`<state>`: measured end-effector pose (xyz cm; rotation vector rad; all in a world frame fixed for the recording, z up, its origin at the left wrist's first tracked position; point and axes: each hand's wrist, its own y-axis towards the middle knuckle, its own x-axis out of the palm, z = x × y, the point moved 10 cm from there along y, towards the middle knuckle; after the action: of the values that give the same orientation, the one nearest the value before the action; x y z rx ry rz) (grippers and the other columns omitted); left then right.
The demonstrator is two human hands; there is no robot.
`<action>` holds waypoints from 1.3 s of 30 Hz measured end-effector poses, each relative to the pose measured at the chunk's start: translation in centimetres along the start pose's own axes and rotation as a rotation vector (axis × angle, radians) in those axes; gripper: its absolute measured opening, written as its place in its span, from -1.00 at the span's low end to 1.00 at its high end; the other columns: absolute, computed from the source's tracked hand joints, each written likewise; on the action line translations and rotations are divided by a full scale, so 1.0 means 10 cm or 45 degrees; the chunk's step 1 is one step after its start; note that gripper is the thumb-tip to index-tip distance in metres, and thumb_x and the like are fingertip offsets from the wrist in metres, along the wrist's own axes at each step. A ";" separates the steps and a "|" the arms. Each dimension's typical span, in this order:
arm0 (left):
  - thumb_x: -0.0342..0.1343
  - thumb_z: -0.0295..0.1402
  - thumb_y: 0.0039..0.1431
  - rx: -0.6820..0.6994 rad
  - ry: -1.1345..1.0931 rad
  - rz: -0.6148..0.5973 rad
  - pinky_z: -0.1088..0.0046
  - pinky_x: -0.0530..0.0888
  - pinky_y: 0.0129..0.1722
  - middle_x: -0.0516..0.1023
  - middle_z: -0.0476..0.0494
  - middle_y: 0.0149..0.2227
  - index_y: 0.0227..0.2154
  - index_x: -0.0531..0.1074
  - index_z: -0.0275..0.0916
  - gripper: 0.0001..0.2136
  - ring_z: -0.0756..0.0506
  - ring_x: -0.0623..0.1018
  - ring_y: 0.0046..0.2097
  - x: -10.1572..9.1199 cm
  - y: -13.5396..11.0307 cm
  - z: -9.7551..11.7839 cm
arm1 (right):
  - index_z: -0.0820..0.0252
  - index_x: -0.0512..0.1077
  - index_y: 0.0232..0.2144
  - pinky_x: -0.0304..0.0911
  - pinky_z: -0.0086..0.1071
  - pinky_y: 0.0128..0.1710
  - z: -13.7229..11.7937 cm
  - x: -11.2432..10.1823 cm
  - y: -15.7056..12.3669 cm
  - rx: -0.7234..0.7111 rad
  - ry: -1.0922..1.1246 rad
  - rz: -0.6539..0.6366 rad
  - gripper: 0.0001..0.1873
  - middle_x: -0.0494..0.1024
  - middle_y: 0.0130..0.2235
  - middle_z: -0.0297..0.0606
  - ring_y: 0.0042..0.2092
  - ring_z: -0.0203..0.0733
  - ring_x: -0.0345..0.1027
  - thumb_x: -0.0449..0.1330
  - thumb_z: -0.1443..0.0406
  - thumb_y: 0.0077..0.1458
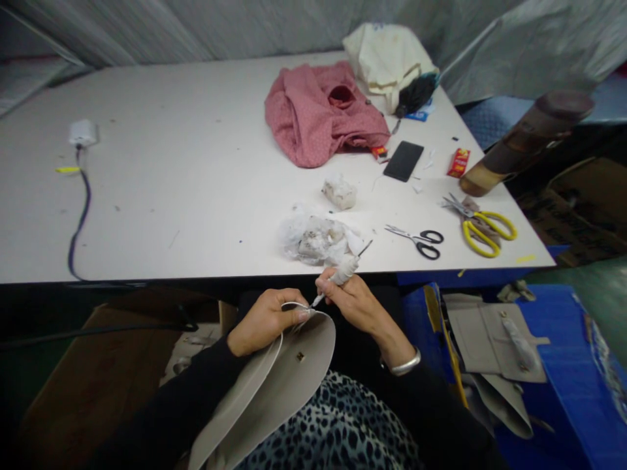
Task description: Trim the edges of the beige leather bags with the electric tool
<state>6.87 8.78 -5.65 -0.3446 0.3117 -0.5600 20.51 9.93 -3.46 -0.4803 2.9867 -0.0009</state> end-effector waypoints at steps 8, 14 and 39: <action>0.33 -0.30 -0.10 -0.123 -0.273 -0.065 0.44 0.26 -0.38 0.44 -0.02 -0.54 -0.51 0.52 -0.32 -0.82 -0.01 0.34 -0.46 0.06 0.04 -0.11 | 0.17 0.37 -0.45 0.12 -0.38 -0.37 -0.11 0.12 0.06 -0.102 0.072 -0.055 -0.53 0.32 -0.47 -0.38 -0.40 -0.26 0.21 0.09 -0.01 0.38; 0.38 -0.30 -0.14 -0.152 -0.442 0.001 0.47 0.23 -0.42 0.43 -0.01 -0.57 -0.51 0.54 -0.32 -0.79 0.02 0.32 -0.49 -0.02 0.06 -0.20 | 0.15 0.44 -0.40 0.18 -0.38 -0.34 0.02 0.04 -0.19 -0.167 0.094 0.506 -0.62 0.39 -0.45 -0.36 -0.39 -0.26 0.28 0.10 0.09 0.41; 0.59 -0.23 -0.39 -0.189 -0.922 0.376 0.51 0.39 -0.48 0.54 -0.02 -0.57 -0.48 0.52 -0.33 -0.56 0.02 0.45 -0.54 -0.59 -0.02 -0.34 | 0.15 0.49 -0.28 0.46 -0.33 -0.27 -0.10 -0.61 -0.03 -0.296 -0.109 1.015 -0.70 0.53 -0.37 -0.34 -0.34 -0.23 0.50 0.22 0.05 0.32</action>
<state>0.78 11.15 -7.45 -0.6066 -0.2954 -0.0974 26.27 11.50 -1.76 0.6891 2.8777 0.4201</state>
